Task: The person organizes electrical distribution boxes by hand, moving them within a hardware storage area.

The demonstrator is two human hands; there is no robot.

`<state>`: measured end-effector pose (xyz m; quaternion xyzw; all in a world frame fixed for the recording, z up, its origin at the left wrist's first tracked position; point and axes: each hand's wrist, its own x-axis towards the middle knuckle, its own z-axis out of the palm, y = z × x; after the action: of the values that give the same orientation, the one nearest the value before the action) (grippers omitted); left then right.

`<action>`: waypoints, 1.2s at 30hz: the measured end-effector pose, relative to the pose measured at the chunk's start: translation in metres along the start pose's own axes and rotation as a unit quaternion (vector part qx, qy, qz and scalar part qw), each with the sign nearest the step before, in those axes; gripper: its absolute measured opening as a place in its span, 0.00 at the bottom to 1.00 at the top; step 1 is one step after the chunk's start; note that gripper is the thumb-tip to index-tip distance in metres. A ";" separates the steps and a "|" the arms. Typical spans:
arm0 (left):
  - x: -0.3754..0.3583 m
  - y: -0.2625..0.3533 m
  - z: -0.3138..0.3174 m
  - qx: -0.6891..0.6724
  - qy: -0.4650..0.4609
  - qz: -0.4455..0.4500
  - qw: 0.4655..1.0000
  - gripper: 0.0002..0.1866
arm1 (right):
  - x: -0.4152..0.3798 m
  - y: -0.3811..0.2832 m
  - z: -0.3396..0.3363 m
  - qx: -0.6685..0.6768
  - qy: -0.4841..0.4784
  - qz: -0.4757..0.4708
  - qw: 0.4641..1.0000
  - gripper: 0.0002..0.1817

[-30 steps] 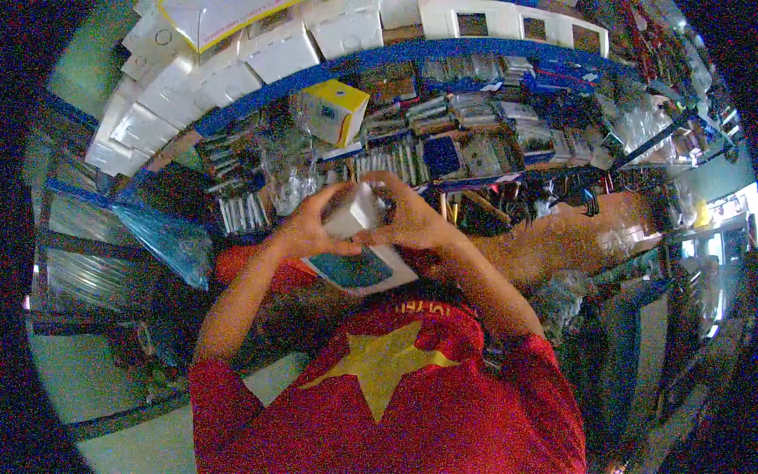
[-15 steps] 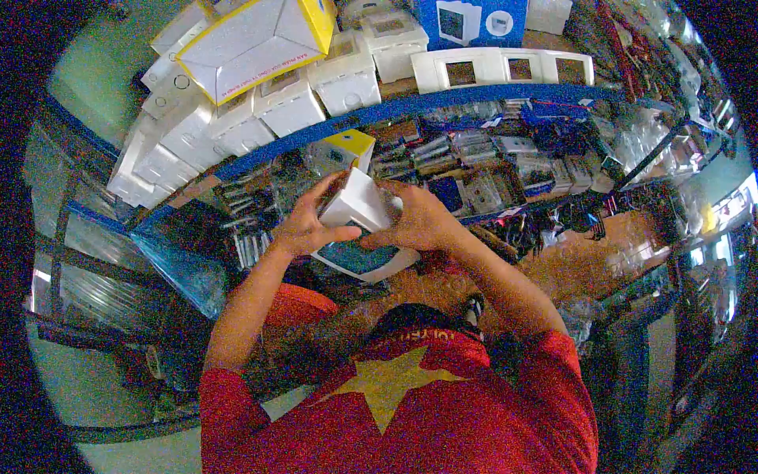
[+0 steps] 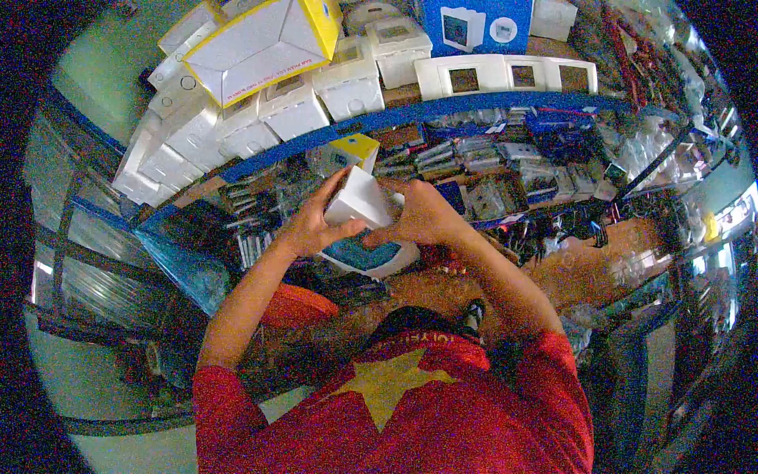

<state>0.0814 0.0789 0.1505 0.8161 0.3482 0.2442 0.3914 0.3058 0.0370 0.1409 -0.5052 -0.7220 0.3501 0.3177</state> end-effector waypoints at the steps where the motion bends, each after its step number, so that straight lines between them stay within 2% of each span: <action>1: 0.000 0.003 0.000 -0.022 -0.005 -0.005 1.000 0.52 | -0.001 -0.001 0.000 0.011 -0.003 0.009 1.000 0.51; 4: 0.003 -0.005 0.003 -0.031 -0.005 -0.008 0.999 0.51 | 0.001 0.008 0.004 0.017 0.008 0.003 1.000 0.51; 7: 0.002 -0.006 0.005 -0.009 -0.028 -0.026 0.999 0.51 | 0.002 0.024 0.013 0.033 0.014 -0.044 0.998 0.50; 10: -0.002 -0.024 0.015 0.018 -0.054 -0.070 0.996 0.53 | -0.006 0.025 0.019 0.100 -0.040 0.062 0.992 0.50; 13: -0.008 -0.057 0.029 -0.067 -0.060 -0.080 0.993 0.56 | -0.010 0.033 0.029 0.184 -0.064 0.053 0.979 0.49; 17: -0.009 -0.055 0.028 -0.014 -0.045 -0.022 0.999 0.58 | -0.005 0.045 0.030 0.130 -0.080 0.036 0.988 0.52; 20: -0.011 -0.035 0.026 -0.069 -0.010 -0.073 0.995 0.55 | -0.006 0.028 0.016 0.055 -0.056 0.009 0.997 0.51; 23: -0.016 -0.035 0.026 -0.125 0.095 -0.049 0.986 0.50 | -0.019 0.028 0.003 -0.061 0.073 0.042 0.995 0.51; 26: -0.023 -0.050 0.029 -0.316 0.182 -0.089 0.927 0.44 | -0.045 0.047 -0.001 0.069 0.137 0.050 0.987 0.50; 27: -0.025 -0.039 0.027 -0.329 0.174 -0.079 0.925 0.39 | -0.051 0.068 0.011 0.101 0.124 0.011 0.987 0.51; 28: -0.027 -0.039 0.034 -0.329 0.197 -0.086 0.920 0.38 | -0.051 0.088 0.026 0.198 0.090 -0.011 0.976 0.54; 30: -0.027 -0.036 0.057 -0.330 0.237 -0.104 0.908 0.37 | -0.053 0.074 0.040 0.235 0.119 -0.036 0.964 0.52; 31: -0.025 -0.029 0.065 -0.331 0.235 -0.029 0.914 0.36 | -0.052 0.069 0.039 0.262 0.119 -0.006 0.958 0.51; 33: -0.025 -0.018 0.070 -0.339 0.234 -0.041 0.910 0.35 | -0.050 0.058 0.030 0.315 0.122 0.051 0.940 0.48; 36: -0.028 -0.024 0.079 -0.370 0.225 -0.070 0.899 0.35 | -0.060 0.040 0.024 0.267 0.154 0.082 0.948 0.44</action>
<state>0.1073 0.0318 0.0821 0.5091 0.3683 0.5046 0.5921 0.3239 -0.0145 0.0883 -0.5068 -0.5010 0.4726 0.5184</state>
